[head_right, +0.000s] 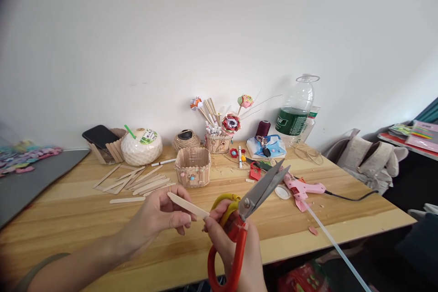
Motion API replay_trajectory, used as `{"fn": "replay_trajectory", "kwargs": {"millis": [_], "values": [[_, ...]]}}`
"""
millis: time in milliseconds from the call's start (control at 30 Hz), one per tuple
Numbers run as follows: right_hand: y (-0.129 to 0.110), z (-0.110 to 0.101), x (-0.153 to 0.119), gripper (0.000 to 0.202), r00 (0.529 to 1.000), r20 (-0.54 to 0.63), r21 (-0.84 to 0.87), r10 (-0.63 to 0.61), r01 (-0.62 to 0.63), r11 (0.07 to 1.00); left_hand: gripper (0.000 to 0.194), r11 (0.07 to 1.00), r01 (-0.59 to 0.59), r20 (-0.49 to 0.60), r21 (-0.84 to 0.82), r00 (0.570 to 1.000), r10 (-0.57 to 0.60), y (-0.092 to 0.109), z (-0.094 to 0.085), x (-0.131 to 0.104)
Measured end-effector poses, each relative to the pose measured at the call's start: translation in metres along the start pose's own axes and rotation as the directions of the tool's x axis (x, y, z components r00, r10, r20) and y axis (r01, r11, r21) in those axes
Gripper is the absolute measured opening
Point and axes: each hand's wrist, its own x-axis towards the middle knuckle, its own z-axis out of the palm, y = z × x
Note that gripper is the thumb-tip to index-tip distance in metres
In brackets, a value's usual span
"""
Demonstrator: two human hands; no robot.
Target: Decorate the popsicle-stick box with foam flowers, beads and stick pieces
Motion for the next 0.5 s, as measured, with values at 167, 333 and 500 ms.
{"fn": "replay_trajectory", "kwargs": {"millis": [167, 333, 500], "values": [[-0.001, 0.006, -0.005, 0.030, 0.997, 0.060, -0.037, 0.048, -0.046, 0.998, 0.021, 0.999, 0.022, -0.103, -0.031, 0.994, -0.025, -0.002, 0.008, -0.003], [0.027, 0.004, -0.017, 0.047, 0.959, 0.257, -0.021, 0.118, -0.116, 0.993, 0.018, 0.994, -0.042, -0.192, -0.101, 0.981, 0.022, 0.008, 0.007, -0.009], [0.059, 0.004, -0.025, 0.066, 0.895, 0.427, 0.023, 0.132, -0.157, 0.987, 0.016, 0.988, -0.064, -0.184, -0.139, 0.982, 0.038, 0.011, 0.007, -0.012]]}}
